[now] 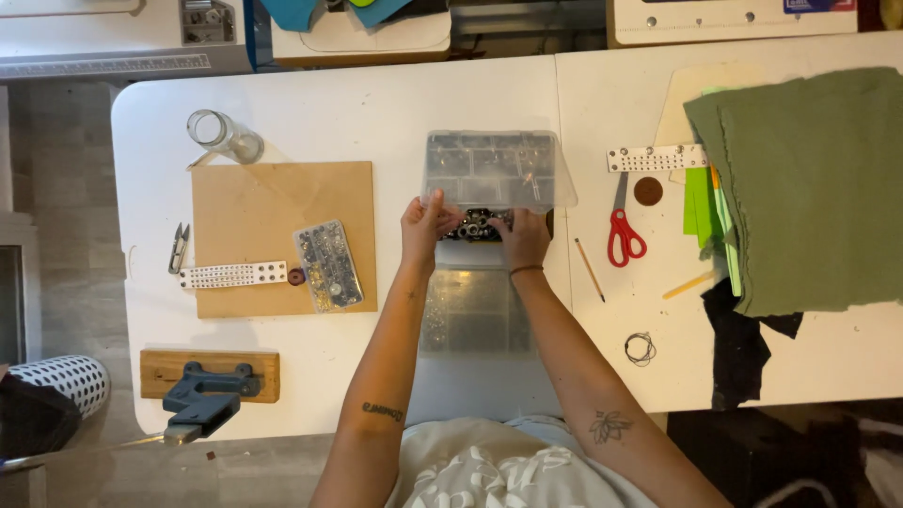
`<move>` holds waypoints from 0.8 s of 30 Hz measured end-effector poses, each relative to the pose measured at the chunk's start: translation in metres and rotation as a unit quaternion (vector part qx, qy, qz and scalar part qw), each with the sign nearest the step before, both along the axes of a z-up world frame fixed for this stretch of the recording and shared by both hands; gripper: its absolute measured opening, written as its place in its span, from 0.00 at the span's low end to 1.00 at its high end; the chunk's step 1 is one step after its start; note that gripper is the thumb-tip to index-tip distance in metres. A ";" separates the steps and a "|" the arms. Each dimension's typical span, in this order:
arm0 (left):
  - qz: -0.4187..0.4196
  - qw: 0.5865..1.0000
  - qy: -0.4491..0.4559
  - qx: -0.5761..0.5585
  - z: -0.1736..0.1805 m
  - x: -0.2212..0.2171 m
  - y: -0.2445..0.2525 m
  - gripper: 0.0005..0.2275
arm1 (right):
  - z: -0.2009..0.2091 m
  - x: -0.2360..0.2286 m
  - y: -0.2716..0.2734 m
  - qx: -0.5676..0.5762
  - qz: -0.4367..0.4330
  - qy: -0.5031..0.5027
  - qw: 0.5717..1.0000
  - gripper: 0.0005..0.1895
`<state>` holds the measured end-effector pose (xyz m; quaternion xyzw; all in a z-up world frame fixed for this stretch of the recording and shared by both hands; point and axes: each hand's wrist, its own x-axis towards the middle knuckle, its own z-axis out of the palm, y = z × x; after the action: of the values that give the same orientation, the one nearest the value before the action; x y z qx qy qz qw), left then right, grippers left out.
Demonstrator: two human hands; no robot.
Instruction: Organizing hardware storage boxes and sorting small metal components on a workshop table
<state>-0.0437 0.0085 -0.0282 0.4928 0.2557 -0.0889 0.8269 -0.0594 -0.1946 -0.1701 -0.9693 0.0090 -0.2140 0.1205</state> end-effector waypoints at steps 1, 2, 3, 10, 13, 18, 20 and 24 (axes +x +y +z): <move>0.005 1.000 -0.002 0.002 -0.009 -0.001 0.003 0.16 | 0.008 0.002 0.004 0.002 0.005 -0.002 1.000 0.30; 0.002 1.000 -0.004 0.009 -0.019 -0.007 0.004 0.15 | 0.016 -0.005 0.006 0.027 0.001 0.026 0.999 0.28; 0.000 1.000 -0.005 0.017 -0.028 -0.012 0.004 0.14 | 0.024 -0.012 0.007 0.052 -0.002 0.054 0.997 0.30; -0.041 0.938 0.029 0.344 -0.131 -0.044 0.027 0.17 | 0.055 -0.095 -0.014 0.257 -0.054 0.001 0.965 0.11; 0.000 0.915 0.049 0.400 -0.152 -0.045 0.028 0.31 | 0.037 -0.082 -0.034 0.365 -0.152 -0.047 0.918 0.12; -0.046 0.962 0.039 0.265 -0.135 -0.042 0.025 0.28 | 0.027 -0.030 -0.060 0.475 -0.212 0.265 0.812 0.39; -0.062 0.957 0.048 0.278 -0.135 -0.040 0.028 0.27 | 0.020 -0.028 -0.063 0.472 -0.207 0.279 0.810 0.39; -0.113 0.925 0.080 0.353 -0.195 -0.033 0.038 0.24 | 0.005 -0.023 -0.074 0.409 -0.215 0.304 0.833 0.34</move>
<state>-0.0763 0.0462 -0.2235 0.7696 0.2781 -0.1247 0.5611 -0.0822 -0.2688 -0.1654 -0.8216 0.3398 0.0938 0.4479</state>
